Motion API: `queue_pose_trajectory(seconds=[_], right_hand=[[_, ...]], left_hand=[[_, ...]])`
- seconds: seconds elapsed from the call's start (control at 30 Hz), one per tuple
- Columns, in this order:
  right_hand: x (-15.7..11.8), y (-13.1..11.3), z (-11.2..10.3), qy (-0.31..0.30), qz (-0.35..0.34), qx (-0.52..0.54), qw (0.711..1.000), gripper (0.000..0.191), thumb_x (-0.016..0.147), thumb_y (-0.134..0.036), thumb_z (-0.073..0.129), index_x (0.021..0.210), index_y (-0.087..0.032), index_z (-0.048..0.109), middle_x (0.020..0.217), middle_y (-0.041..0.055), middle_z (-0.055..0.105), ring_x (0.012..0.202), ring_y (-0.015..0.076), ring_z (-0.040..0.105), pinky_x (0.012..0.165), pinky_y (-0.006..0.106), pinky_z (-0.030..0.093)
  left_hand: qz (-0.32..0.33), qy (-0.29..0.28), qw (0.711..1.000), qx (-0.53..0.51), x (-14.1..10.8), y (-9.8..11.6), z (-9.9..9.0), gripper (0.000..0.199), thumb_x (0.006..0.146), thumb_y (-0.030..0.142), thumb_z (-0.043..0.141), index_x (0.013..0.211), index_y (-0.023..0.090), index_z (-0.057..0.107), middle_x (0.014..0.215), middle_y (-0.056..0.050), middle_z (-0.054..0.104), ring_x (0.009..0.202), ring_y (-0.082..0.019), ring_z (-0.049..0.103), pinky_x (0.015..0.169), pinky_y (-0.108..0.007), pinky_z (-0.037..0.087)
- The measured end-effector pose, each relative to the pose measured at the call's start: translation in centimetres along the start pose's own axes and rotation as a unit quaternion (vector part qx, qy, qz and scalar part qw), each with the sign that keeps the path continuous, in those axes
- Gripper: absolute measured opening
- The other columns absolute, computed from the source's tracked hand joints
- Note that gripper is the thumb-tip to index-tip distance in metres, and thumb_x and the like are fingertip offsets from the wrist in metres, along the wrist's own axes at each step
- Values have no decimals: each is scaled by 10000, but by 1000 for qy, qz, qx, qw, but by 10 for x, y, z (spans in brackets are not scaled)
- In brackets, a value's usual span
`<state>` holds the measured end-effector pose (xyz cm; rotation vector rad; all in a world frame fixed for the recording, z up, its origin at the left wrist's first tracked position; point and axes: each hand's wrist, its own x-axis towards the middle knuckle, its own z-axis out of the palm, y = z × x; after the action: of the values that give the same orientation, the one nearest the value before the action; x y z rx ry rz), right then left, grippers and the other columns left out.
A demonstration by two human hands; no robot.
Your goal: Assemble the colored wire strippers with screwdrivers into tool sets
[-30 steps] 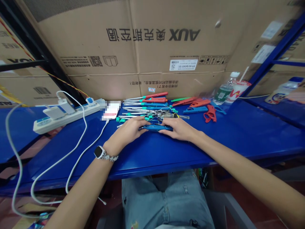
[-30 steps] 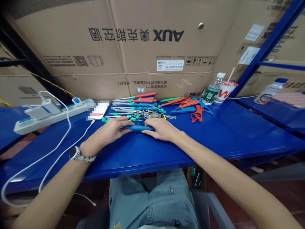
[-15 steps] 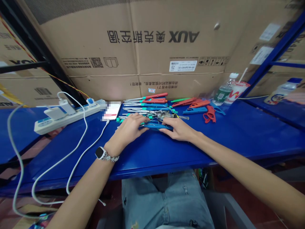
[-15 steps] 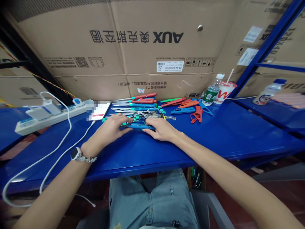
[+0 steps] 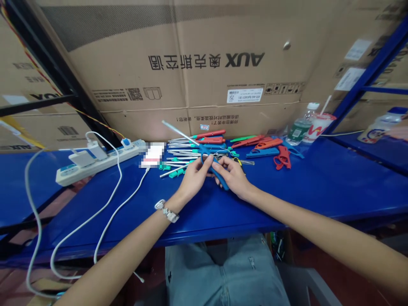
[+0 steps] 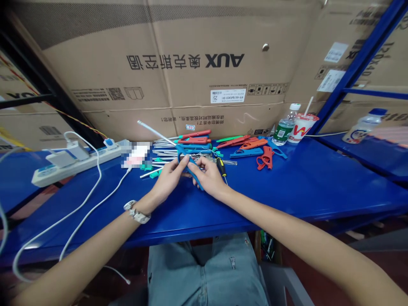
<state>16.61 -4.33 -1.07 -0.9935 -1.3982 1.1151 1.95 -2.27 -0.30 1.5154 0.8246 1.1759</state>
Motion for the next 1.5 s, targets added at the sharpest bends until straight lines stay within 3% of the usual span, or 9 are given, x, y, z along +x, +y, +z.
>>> queue_pose_trajectory(seconds=[0.13,0.37,0.57,0.67,0.77,0.87,1.1,1.27,1.5], right_hand=[[2,0,7,3,53,75,996,591,695,-742,763,726,-235,462,632,-32,630,502,136,587,465,259,455],[7,6,7,-16,-35,-15,999,597,735,-694,758,613,-224,410,569,-71,405,530,91,377,494,245,322],[2,-1,-6,-72,-46,-92,992,460,782,-615,744,687,-206,555,636,-23,538,574,124,459,523,268,358],[0,-9,-15,-31,-54,-99,993,428,818,-598,710,720,-212,554,652,-15,551,577,130,469,518,268,364],[1,-12,-18,14,-81,-61,995,440,831,-625,688,758,-237,492,632,-40,485,567,130,460,513,266,365],[0,-10,-17,8,-104,-52,993,413,863,-640,651,851,-252,510,654,-42,480,581,142,486,514,271,374],[-5,0,-19,-9,-99,-108,989,393,926,-631,591,860,-251,520,709,-14,568,609,150,526,519,278,391],[-5,0,-21,-23,-101,-100,990,414,904,-628,629,805,-249,494,700,-13,592,609,149,529,515,276,396],[-6,-7,-20,-25,-96,-68,993,420,845,-633,698,828,-247,532,660,-24,602,524,123,510,457,267,383]], left_hand=[[-76,23,985,-153,10,-4,16,494,828,653,726,852,161,687,574,36,553,451,-107,494,462,-259,455],[-25,18,985,-167,9,-6,14,439,864,598,705,890,160,706,938,-88,750,902,-232,719,833,-367,583],[99,3,994,52,7,4,-3,423,980,554,569,861,164,682,914,-84,756,880,-215,711,856,-337,556],[123,-28,979,161,4,11,-13,369,1023,500,516,888,178,635,790,-50,731,730,-193,700,745,-314,554],[148,-88,946,274,0,14,-19,267,1048,407,490,909,197,580,712,-19,689,617,-177,663,657,-303,521],[192,-130,893,385,-4,13,-20,172,1046,316,497,935,196,552,840,-56,705,716,-208,679,671,-318,503],[156,-170,837,496,-7,9,-26,43,993,193,546,1024,192,516,968,-95,704,878,-274,706,729,-369,539],[179,-171,802,544,-7,12,-27,229,864,37,521,1029,196,524,1040,-104,706,977,-271,703,790,-367,551],[149,-174,773,592,-11,22,-22,178,853,89,518,1007,168,560,902,-115,704,786,-283,697,667,-358,502]])
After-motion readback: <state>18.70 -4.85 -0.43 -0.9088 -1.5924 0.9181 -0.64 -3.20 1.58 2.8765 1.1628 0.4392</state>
